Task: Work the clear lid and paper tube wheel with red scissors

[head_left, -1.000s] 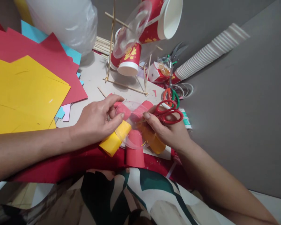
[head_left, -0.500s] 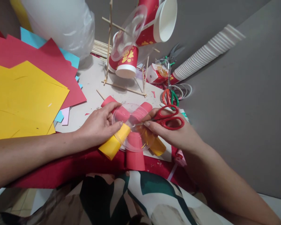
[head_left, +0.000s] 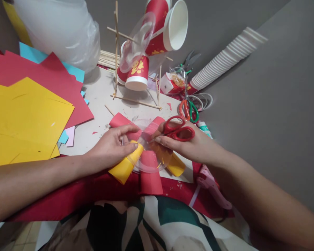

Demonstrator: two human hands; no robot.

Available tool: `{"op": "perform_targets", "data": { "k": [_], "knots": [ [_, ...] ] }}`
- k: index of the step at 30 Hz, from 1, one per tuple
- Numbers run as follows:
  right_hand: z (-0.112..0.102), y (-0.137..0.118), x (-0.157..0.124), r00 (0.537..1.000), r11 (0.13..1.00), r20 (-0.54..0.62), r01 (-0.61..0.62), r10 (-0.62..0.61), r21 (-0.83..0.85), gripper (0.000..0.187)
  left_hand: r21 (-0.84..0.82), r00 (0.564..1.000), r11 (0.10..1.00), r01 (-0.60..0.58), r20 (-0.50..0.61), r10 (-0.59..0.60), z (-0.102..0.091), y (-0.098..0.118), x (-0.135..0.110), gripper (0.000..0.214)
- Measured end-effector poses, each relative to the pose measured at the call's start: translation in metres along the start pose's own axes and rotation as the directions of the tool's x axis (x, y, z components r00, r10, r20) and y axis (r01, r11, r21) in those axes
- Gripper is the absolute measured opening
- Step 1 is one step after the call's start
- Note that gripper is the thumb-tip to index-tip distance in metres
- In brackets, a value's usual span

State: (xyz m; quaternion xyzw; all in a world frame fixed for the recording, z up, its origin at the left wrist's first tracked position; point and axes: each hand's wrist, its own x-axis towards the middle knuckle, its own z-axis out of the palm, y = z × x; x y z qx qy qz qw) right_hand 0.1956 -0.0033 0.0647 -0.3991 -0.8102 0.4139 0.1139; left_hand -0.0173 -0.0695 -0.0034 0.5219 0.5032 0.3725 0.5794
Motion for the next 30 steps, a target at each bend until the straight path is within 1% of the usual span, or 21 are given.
{"op": "perform_targets", "data": {
  "k": [2, 5, 8, 10, 11, 12, 14, 15, 16, 17, 19, 21, 23, 25, 26, 28, 30],
  "knots": [
    [-0.008, 0.001, 0.004, 0.992, 0.997, 0.112, 0.066, -0.062, -0.038, 0.014, -0.017, 1.000, 1.000, 0.002, 0.006, -0.002, 0.001, 0.000, 0.001, 0.048],
    [-0.018, -0.002, 0.010, 0.955, 0.980, 0.256, 0.177, -0.147, -0.096, 0.015, -0.036, 1.000, 0.999, 0.000, 0.012, 0.000, 0.001, 0.001, 0.002, 0.047],
    [-0.022, -0.011, 0.013, 0.909, 0.944, 0.355, 0.288, -0.217, -0.160, 0.010, -0.045, 1.000, 0.999, -0.004, 0.018, 0.005, 0.002, 0.000, 0.002, 0.045],
    [-0.019, -0.018, 0.013, 0.892, 0.923, 0.388, 0.328, -0.233, -0.200, 0.011, -0.052, 1.000, 0.999, -0.006, 0.018, 0.007, 0.002, -0.001, 0.002, 0.045],
    [-0.016, -0.020, 0.013, 0.898, 0.920, 0.379, 0.324, -0.225, -0.220, 0.012, -0.058, 1.000, 0.998, -0.003, 0.018, 0.004, 0.002, -0.001, 0.002, 0.046],
    [-0.013, -0.021, 0.013, 0.916, 0.925, 0.345, 0.295, -0.204, -0.239, 0.013, -0.066, 1.000, 0.998, 0.003, 0.019, -0.002, 0.003, -0.001, 0.002, 0.047],
    [-0.004, -0.021, 0.013, 0.973, 0.956, 0.198, 0.167, -0.120, -0.241, 0.017, -0.078, 1.000, 0.997, 0.010, 0.021, -0.009, 0.003, -0.001, 0.002, 0.048],
    [0.001, -0.019, 0.012, 0.992, 0.977, 0.109, 0.080, -0.060, -0.199, 0.019, -0.077, 1.000, 0.997, 0.008, 0.024, -0.006, 0.003, -0.001, 0.002, 0.048],
    [0.006, -0.017, 0.012, 1.000, 0.992, 0.031, -0.001, 0.005, -0.129, 0.020, -0.069, 1.000, 0.998, 0.001, 0.024, 0.000, 0.002, -0.001, 0.002, 0.047],
    [0.010, -0.013, 0.011, 0.997, 0.997, -0.030, -0.069, 0.068, -0.040, 0.020, -0.058, 1.000, 0.998, -0.010, 0.022, 0.011, 0.002, -0.002, 0.002, 0.047],
    [0.017, -0.005, 0.007, 0.980, 0.975, -0.090, -0.162, 0.177, 0.154, 0.019, -0.043, 1.000, 0.999, -0.022, 0.020, 0.022, 0.002, -0.002, 0.002, 0.046],
    [0.023, 0.002, 0.002, 0.959, 0.926, -0.114, -0.212, 0.259, 0.314, 0.020, -0.044, 1.000, 0.999, -0.015, 0.023, 0.016, 0.001, -0.003, 0.002, 0.045],
    [0.026, 0.006, -0.004, 0.940, 0.883, -0.131, -0.240, 0.316, 0.404, 0.021, -0.045, 1.000, 0.999, -0.003, 0.025, 0.004, 0.001, -0.003, 0.002, 0.044],
    [0.025, 0.006, -0.008, 0.939, 0.884, -0.140, -0.235, 0.314, 0.405, 0.022, -0.052, 0.999, 0.999, 0.001, 0.032, 0.001, 0.001, -0.004, 0.002, 0.043],
    [0.024, 0.005, -0.009, 0.950, 0.907, -0.136, -0.216, 0.281, 0.361, 0.022, -0.058, 0.999, 0.998, 0.002, 0.038, 0.000, 0.001, -0.004, 0.003, 0.044],
    [0.016, 0.003, -0.008, 0.984, 0.973, -0.104, -0.124, 0.146, 0.193, 0.022, -0.070, 0.999, 0.998, 0.005, 0.049, -0.001, 0.001, -0.005, 0.003, 0.045],
    [0.005, 0.002, -0.004, 1.000, 1.000, -0.018, 0.009, -0.009, 0.008, 0.019, -0.070, 0.999, 0.997, 0.010, 0.047, -0.006, 0.001, -0.005, 0.004, 0.046]
  ]
}}
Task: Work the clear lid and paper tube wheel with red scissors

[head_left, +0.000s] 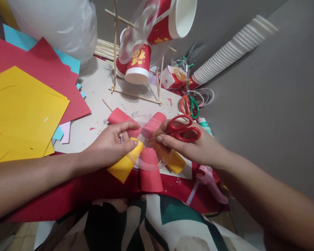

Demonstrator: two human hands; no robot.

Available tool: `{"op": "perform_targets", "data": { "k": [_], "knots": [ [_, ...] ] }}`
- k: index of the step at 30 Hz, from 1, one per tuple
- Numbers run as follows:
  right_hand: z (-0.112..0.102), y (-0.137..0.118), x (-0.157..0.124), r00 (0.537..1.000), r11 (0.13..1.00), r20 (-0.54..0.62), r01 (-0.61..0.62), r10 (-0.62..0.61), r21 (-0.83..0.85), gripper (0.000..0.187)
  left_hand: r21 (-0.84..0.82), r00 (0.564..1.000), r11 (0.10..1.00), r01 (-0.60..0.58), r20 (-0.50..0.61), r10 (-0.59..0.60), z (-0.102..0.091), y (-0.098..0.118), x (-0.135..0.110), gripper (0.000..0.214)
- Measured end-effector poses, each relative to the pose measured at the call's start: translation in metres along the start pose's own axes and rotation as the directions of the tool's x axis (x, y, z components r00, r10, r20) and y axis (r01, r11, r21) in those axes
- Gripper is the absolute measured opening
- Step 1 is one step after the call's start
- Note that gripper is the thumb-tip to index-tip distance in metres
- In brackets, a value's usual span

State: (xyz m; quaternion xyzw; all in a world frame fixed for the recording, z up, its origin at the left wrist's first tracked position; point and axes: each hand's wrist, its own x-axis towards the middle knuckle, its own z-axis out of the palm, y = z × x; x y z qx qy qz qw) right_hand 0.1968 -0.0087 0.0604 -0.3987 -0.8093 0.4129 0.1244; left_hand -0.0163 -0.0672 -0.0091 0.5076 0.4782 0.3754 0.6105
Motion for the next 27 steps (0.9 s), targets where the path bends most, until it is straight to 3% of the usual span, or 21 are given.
{"op": "perform_targets", "data": {
  "k": [2, 5, 8, 10, 12, 14, 16, 18, 21, 24, 26, 27],
  "knots": [
    [-0.012, -0.001, 0.006, 0.985, 0.986, 0.128, 0.126, -0.112, -0.109, 0.016, -0.004, 1.000, 1.000, 0.009, -0.009, -0.010, 0.000, 0.000, 0.000, 0.046],
    [-0.023, -0.005, 0.014, 0.924, 0.945, 0.323, 0.272, -0.204, -0.182, 0.014, -0.027, 0.999, 0.999, 0.036, -0.004, -0.036, 0.002, 0.001, 0.000, 0.047],
    [-0.026, -0.013, 0.016, 0.856, 0.896, 0.460, 0.375, -0.236, -0.239, 0.013, -0.039, 0.999, 0.998, 0.049, 0.003, -0.049, 0.003, 0.000, 0.000, 0.047],
    [-0.023, -0.018, 0.015, 0.838, 0.889, 0.503, 0.377, -0.210, -0.258, 0.014, -0.037, 0.999, 0.998, 0.046, 0.001, -0.046, 0.003, -0.001, 0.001, 0.047],
    [-0.018, -0.019, 0.014, 0.881, 0.914, 0.439, 0.310, -0.174, -0.261, 0.013, -0.037, 0.999, 0.999, 0.039, 0.002, -0.039, 0.003, -0.002, 0.001, 0.046],
    [-0.012, -0.016, 0.012, 0.958, 0.964, 0.270, 0.160, -0.100, -0.211, 0.013, -0.047, 1.000, 0.998, 0.030, 0.007, -0.029, 0.002, -0.002, 0.001, 0.046],
    [-0.004, -0.011, 0.009, 0.995, 0.998, 0.089, -0.043, 0.047, -0.049, 0.015, -0.049, 1.000, 0.999, 0.022, 0.011, -0.021, 0.002, -0.002, 0.001, 0.045],
    [0.005, -0.006, 0.005, 0.974, 0.962, -0.017, -0.219, 0.225, 0.160, 0.018, -0.036, 1.000, 0.999, 0.020, 0.009, -0.020, 0.002, -0.002, 0.000, 0.045],
    [0.016, -0.004, -0.004, 0.926, 0.885, -0.082, -0.322, 0.368, 0.336, 0.023, -0.022, 1.000, 1.000, 0.012, -0.004, -0.012, 0.002, -0.001, 0.000, 0.045],
    [0.016, -0.006, -0.009, 0.961, 0.962, -0.116, -0.233, 0.251, 0.145, 0.020, -0.048, 1.000, 0.999, 0.017, -0.002, -0.017, 0.003, -0.001, 0.000, 0.045],
    [0.008, -0.008, -0.006, 0.999, 0.994, -0.034, -0.032, 0.028, -0.103, 0.016, -0.057, 1.000, 0.998, 0.031, 0.007, -0.031, 0.003, -0.001, 0.001, 0.045],
    [0.002, -0.008, -0.002, 0.995, 0.978, 0.055, 0.090, -0.080, -0.191, 0.014, -0.052, 0.999, 0.998, 0.036, 0.010, -0.036, 0.003, -0.001, 0.001, 0.045]
  ]
}}
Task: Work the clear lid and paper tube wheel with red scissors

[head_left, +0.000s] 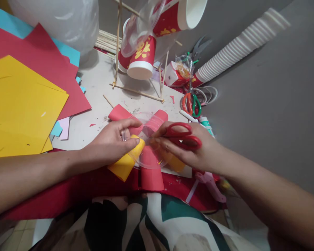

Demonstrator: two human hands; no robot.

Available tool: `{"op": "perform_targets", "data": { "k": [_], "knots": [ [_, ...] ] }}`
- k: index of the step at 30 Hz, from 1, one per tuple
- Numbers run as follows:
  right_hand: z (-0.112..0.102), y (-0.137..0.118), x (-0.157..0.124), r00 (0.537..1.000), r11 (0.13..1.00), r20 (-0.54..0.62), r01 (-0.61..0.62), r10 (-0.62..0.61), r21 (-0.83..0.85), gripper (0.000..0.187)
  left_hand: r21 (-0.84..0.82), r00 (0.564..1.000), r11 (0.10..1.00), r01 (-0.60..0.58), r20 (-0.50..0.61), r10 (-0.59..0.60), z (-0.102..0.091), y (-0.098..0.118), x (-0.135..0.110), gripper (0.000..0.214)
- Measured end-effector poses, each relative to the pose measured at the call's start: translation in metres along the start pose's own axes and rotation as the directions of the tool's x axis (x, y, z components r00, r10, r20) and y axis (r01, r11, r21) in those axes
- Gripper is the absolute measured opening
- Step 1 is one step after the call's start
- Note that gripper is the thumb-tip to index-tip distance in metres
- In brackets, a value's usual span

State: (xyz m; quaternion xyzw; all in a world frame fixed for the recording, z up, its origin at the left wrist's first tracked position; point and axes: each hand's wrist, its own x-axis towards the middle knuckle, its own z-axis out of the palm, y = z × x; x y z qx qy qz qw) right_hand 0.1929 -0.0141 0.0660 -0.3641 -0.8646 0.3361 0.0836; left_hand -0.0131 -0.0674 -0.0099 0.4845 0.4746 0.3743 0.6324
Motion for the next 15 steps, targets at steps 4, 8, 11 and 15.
{"op": "perform_targets", "data": {
  "k": [4, 8, 11, 15],
  "knots": [
    [-0.028, 0.006, 0.024, 0.929, 0.988, 0.338, 0.155, -0.147, 0.003, 0.015, 0.066, 1.000, 0.998, -0.011, -0.013, 0.011, -0.001, 0.001, 0.000, 0.045],
    [-0.041, 0.006, 0.044, 0.863, 0.992, 0.489, 0.120, -0.126, 0.044, 0.017, 0.062, 1.000, 0.998, -0.006, -0.006, 0.007, -0.001, -0.001, 0.000, 0.044],
    [-0.038, 0.002, 0.043, 0.862, 0.981, 0.475, 0.192, -0.175, 0.012, 0.016, 0.025, 1.000, 1.000, -0.007, 0.004, 0.007, 0.000, -0.003, 0.001, 0.046],
    [-0.019, -0.003, 0.025, 0.960, 0.984, 0.247, 0.156, -0.132, -0.081, 0.011, -0.013, 1.000, 1.000, -0.008, -0.002, 0.008, 0.000, -0.005, 0.001, 0.048]
  ]
}}
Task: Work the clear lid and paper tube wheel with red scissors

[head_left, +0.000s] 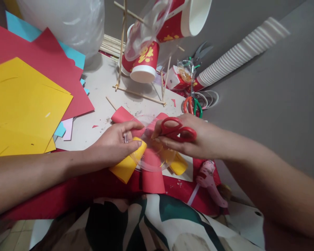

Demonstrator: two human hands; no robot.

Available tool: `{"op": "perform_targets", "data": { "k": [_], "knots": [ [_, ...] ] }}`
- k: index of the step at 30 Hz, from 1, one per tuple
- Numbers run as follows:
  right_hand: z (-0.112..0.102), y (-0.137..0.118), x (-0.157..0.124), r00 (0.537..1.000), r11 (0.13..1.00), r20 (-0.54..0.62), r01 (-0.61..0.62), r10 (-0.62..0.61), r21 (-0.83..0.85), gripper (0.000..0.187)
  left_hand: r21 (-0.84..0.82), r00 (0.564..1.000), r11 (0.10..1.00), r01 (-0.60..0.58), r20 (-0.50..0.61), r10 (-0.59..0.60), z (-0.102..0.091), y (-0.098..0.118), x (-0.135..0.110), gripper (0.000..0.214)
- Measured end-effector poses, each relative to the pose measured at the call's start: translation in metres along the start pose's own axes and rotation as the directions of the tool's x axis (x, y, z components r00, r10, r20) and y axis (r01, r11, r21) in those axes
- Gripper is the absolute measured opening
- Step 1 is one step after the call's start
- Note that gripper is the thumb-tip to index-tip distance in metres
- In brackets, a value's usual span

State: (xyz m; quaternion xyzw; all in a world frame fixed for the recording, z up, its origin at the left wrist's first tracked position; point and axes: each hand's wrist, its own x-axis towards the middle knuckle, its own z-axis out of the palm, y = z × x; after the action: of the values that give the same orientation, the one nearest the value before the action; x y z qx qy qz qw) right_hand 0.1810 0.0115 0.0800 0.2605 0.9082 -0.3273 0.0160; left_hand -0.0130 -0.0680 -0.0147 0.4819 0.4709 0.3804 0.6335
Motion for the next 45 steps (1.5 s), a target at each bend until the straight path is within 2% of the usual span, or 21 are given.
{"op": "perform_targets", "data": {
  "k": [2, 4, 6, 7, 9, 10, 13, 16, 18, 20, 22, 26, 28, 31, 32, 34, 37, 39, 41, 43, 45],
  "knots": [
    [0.016, -0.004, -0.007, 0.968, 0.986, -0.193, -0.148, 0.161, 0.079, 0.005, -0.011, 1.000, 1.000, 0.001, 0.000, -0.001, 0.000, 0.000, 0.000, 0.048],
    [0.033, -0.005, -0.012, 0.864, 0.904, -0.325, -0.281, 0.384, 0.323, 0.008, -0.003, 1.000, 1.000, -0.007, 0.002, 0.007, -0.001, 0.000, -0.001, 0.047],
    [0.046, -0.003, -0.015, 0.777, 0.737, -0.291, -0.302, 0.557, 0.605, 0.015, 0.029, 1.000, 0.999, -0.022, -0.004, 0.022, -0.002, 0.000, -0.001, 0.046],
    [0.051, -0.001, -0.016, 0.756, 0.649, -0.252, -0.283, 0.604, 0.706, 0.018, 0.051, 0.999, 0.998, -0.032, -0.010, 0.032, -0.002, 0.001, -0.001, 0.046],
    [0.055, 0.003, -0.017, 0.744, 0.531, -0.203, -0.231, 0.636, 0.815, 0.021, 0.079, 0.998, 0.996, -0.051, -0.021, 0.052, -0.003, 0.002, -0.002, 0.046],
    [0.053, 0.005, -0.017, 0.751, 0.515, -0.191, -0.223, 0.632, 0.827, 0.023, 0.079, 0.998, 0.995, -0.059, -0.020, 0.060, -0.003, 0.002, -0.002, 0.046],
    [0.039, 0.008, -0.018, 0.828, 0.624, -0.153, -0.271, 0.539, 0.733, 0.026, 0.063, 0.997, 0.995, -0.079, -0.012, 0.080, -0.003, 0.003, -0.002, 0.048],
    [0.017, 0.010, -0.016, 0.936, 0.840, -0.090, -0.259, 0.339, 0.476, 0.025, 0.070, 0.997, 0.995, -0.076, -0.008, 0.077, -0.003, 0.002, -0.002, 0.048],
    [0.003, 0.008, -0.012, 0.980, 0.944, -0.026, -0.184, 0.199, 0.274, 0.022, 0.082, 0.998, 0.994, -0.067, -0.011, 0.068, -0.003, 0.002, -0.001, 0.049],
    [-0.007, 0.004, -0.006, 0.993, 0.990, 0.077, -0.096, 0.088, 0.105, 0.018, 0.089, 0.998, 0.994, -0.055, -0.017, 0.057, -0.003, 0.001, -0.001, 0.049],
    [-0.014, -0.002, 0.001, 0.980, 1.000, 0.199, -0.014, 0.011, 0.013, 0.018, 0.084, 0.999, 0.996, -0.039, -0.018, 0.041, -0.002, 0.001, 0.000, 0.051],
    [-0.018, -0.012, 0.009, 0.946, 0.995, 0.323, 0.047, -0.017, -0.085, 0.017, 0.097, 0.999, 0.995, -0.029, -0.013, 0.031, -0.001, 0.002, -0.001, 0.050],
    [-0.014, -0.011, 0.008, 0.961, 0.995, 0.275, 0.031, -0.004, -0.096, 0.014, 0.097, 0.999, 0.995, -0.034, -0.007, 0.035, -0.002, 0.002, -0.001, 0.051],
    [0.001, -0.005, 0.001, 0.993, 0.993, 0.035, -0.114, 0.114, 0.020, 0.012, 0.064, 1.000, 0.998, -0.027, 0.005, 0.027, -0.002, 0.003, -0.002, 0.053],
    [0.008, -0.003, -0.002, 0.978, 0.974, -0.056, -0.195, 0.202, 0.114, 0.013, 0.059, 1.000, 0.998, -0.024, 0.006, 0.024, -0.003, 0.003, -0.003, 0.053],
    [0.022, -0.001, -0.009, 0.908, 0.886, -0.174, -0.305, 0.381, 0.350, 0.018, 0.063, 1.000, 0.998, -0.024, 0.004, 0.024, -0.002, 0.003, -0.003, 0.052],
    [0.036, -0.001, -0.017, 0.832, 0.744, -0.200, -0.323, 0.518, 0.585, 0.024, 0.087, 0.999, 0.996, -0.033, -0.002, 0.033, -0.002, 0.003, -0.002, 0.049],
    [0.039, -0.003, -0.019, 0.825, 0.766, -0.231, -0.323, 0.515, 0.556, 0.025, 0.097, 0.999, 0.995, -0.036, -0.005, 0.036, -0.002, 0.002, -0.002, 0.049],
    [0.037, -0.004, -0.019, 0.841, 0.859, -0.294, -0.327, 0.454, 0.393, 0.022, 0.091, 1.000, 0.996, -0.024, -0.008, 0.025, -0.002, 0.002, -0.002, 0.049],
    [0.030, -0.004, -0.018, 0.882, 0.927, -0.302, -0.307, 0.362, 0.214, 0.018, 0.070, 1.000, 0.998, -0.008, -0.010, 0.009, -0.001, 0.002, -0.002, 0.049],
    [0.022, -0.002, -0.016, 0.935, 0.966, -0.246, -0.232, 0.254, 0.115, 0.015, 0.056, 1.000, 0.998, -0.007, -0.009, 0.008, -0.001, 0.002, -0.002, 0.048]
  ]
}}
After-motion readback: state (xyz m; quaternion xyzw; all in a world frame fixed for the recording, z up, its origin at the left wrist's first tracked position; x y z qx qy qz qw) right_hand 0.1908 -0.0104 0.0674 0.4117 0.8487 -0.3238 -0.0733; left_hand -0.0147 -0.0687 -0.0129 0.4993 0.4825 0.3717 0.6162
